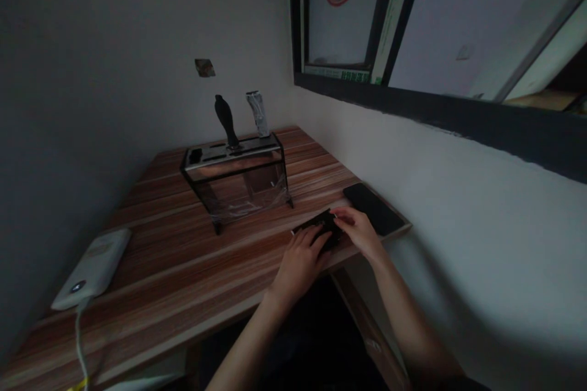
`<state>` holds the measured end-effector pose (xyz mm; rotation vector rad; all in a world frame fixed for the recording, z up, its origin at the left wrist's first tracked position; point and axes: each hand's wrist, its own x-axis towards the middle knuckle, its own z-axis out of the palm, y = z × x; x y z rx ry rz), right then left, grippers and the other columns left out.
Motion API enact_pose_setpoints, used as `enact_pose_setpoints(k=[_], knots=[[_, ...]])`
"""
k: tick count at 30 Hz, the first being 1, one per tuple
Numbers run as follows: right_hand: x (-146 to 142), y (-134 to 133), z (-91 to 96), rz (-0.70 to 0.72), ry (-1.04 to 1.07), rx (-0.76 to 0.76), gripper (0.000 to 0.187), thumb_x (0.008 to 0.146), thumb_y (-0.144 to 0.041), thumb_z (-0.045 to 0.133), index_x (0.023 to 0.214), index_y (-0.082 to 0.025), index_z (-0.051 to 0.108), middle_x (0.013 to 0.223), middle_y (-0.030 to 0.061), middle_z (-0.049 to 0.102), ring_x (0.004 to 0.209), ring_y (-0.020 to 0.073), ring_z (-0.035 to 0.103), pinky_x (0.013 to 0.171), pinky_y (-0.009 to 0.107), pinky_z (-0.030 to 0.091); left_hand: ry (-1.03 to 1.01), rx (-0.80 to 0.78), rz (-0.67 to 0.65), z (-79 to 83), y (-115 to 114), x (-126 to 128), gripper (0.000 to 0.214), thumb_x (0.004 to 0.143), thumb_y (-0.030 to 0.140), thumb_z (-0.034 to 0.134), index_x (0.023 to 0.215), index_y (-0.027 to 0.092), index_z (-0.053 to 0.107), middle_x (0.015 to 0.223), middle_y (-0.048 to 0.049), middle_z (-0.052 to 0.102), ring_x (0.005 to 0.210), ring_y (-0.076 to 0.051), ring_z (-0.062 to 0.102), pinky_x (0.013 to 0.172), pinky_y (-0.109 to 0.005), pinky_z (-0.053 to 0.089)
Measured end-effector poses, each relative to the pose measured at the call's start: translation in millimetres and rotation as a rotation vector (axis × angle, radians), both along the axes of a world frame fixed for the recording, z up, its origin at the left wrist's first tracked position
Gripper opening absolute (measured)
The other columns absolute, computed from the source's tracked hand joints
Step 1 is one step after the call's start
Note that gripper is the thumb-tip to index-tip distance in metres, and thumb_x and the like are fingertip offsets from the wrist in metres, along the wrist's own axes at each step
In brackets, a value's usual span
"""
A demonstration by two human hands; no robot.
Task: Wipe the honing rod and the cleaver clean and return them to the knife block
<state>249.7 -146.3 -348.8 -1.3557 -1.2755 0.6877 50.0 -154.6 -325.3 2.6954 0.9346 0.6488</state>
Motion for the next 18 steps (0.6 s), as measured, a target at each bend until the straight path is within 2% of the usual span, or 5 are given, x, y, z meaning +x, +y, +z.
enact_pose_setpoints(k=[6,10,13,18], knots=[[2,4,-9.2,-0.143,-0.203,0.050,0.019,0.078,-0.024,0.054,0.089,-0.020,0.069,0.090,0.0074,0.072,0.083,0.0228,0.066,0.080,0.038,0.050,0.033,0.014,0.124,-1.5,-4,-8,0.034,0.091,0.018,0.050,0.124,0.020,0.058,0.132,-0.0096,0.058,0.125,-0.026,0.051,0.108,-0.047,0.039],[0,3,-10.4,-0.179,-0.347,0.127,0.018,0.080,-0.021,0.054,0.088,-0.022,0.070,0.093,0.0074,0.069,0.091,0.0248,0.062,0.085,0.041,0.048,0.043,0.017,0.111,-3.4,0,-11,0.036,0.091,0.015,0.049,0.125,0.020,0.057,0.134,-0.0095,0.056,0.127,-0.025,0.050,0.109,-0.046,0.038],[2,0,-9.5,-0.161,-0.442,0.128,0.019,0.081,-0.021,0.055,0.088,-0.023,0.072,0.099,0.0083,0.067,0.097,0.0258,0.059,0.089,0.045,0.046,0.047,0.015,0.077,-6.1,4,-13,0.037,0.091,0.014,0.047,0.127,0.020,0.056,0.137,-0.0096,0.054,0.130,-0.024,0.047,0.111,-0.046,0.037],[9,-8,-6.9,-0.039,-0.476,0.089,0.022,0.084,-0.026,0.055,0.097,-0.024,0.072,0.115,0.0087,0.065,0.108,0.0261,0.057,0.099,0.048,0.041,0.032,0.033,0.043,-10.1,5,-13,0.038,0.090,0.013,0.047,0.127,0.020,0.055,0.136,-0.0106,0.055,0.132,-0.025,0.044,0.111,-0.048,0.036]])
